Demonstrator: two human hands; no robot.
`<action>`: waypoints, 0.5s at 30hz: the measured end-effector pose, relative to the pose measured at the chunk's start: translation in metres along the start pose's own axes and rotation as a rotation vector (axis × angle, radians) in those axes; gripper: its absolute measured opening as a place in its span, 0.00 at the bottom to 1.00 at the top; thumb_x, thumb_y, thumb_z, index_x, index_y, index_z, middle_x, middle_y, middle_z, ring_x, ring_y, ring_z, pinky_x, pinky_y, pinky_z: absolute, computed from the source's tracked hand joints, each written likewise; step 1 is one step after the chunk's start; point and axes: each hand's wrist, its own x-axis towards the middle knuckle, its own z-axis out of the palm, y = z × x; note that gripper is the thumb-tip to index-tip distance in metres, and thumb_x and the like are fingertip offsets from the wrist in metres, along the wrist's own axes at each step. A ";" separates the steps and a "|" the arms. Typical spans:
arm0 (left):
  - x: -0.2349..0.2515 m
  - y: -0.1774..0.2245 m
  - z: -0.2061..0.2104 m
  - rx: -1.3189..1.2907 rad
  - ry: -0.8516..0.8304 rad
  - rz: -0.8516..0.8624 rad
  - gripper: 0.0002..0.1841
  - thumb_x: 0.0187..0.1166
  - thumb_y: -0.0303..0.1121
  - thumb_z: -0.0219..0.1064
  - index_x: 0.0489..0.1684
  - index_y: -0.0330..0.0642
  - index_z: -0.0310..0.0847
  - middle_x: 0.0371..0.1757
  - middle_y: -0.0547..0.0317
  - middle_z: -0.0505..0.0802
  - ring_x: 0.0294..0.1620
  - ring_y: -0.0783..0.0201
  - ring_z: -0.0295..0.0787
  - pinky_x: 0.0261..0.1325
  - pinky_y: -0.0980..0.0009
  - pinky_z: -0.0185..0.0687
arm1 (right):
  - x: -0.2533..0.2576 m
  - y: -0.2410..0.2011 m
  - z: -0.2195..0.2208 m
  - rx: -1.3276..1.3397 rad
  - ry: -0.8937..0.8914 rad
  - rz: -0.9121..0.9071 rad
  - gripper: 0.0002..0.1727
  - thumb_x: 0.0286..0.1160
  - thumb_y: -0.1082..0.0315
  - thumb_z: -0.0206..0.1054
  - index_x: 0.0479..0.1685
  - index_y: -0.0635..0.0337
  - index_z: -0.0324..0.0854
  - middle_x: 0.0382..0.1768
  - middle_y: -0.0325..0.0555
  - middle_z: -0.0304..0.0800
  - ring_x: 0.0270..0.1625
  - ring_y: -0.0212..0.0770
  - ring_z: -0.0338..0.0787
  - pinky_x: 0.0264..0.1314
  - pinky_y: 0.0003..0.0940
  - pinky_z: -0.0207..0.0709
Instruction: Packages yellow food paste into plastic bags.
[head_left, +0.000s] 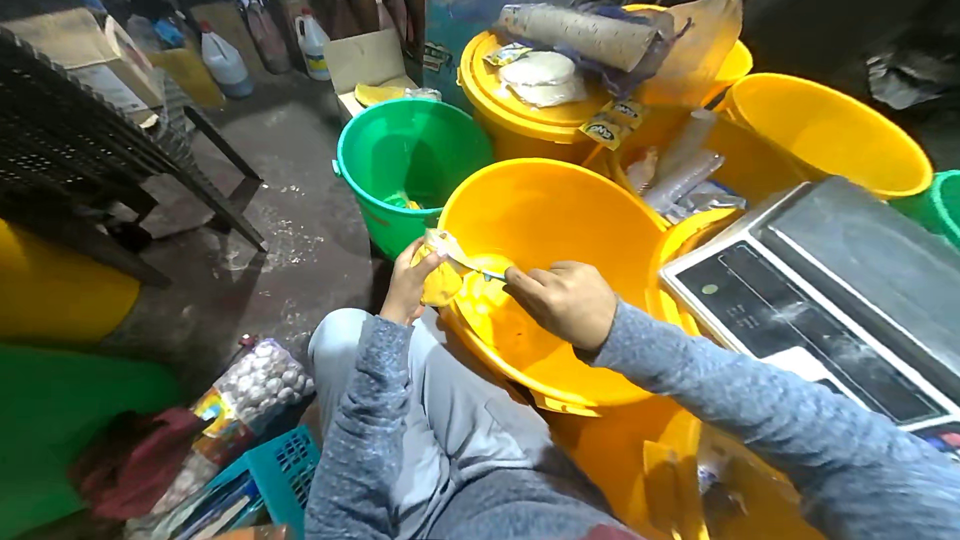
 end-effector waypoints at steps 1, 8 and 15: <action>0.000 0.000 0.000 0.015 0.011 -0.001 0.24 0.78 0.43 0.66 0.72 0.48 0.75 0.46 0.61 0.92 0.37 0.69 0.91 0.41 0.68 0.91 | 0.000 0.001 -0.006 0.022 -0.007 0.010 0.13 0.83 0.67 0.60 0.34 0.65 0.85 0.12 0.48 0.78 0.13 0.49 0.81 0.15 0.41 0.71; 0.007 0.017 -0.030 0.014 0.017 0.074 0.27 0.75 0.41 0.68 0.75 0.54 0.71 0.50 0.67 0.93 0.43 0.70 0.93 0.46 0.68 0.93 | 0.010 0.060 -0.102 0.261 -0.236 0.274 0.14 0.80 0.54 0.64 0.42 0.48 0.93 0.24 0.33 0.89 0.22 0.32 0.85 0.23 0.40 0.80; -0.004 0.017 -0.054 -0.070 0.026 0.195 0.32 0.67 0.57 0.75 0.72 0.63 0.72 0.51 0.76 0.93 0.46 0.77 0.91 0.49 0.74 0.91 | 0.013 0.085 0.181 0.351 -1.185 0.564 0.19 0.76 0.57 0.75 0.47 0.68 0.92 0.51 0.69 0.92 0.60 0.70 0.89 0.64 0.76 0.74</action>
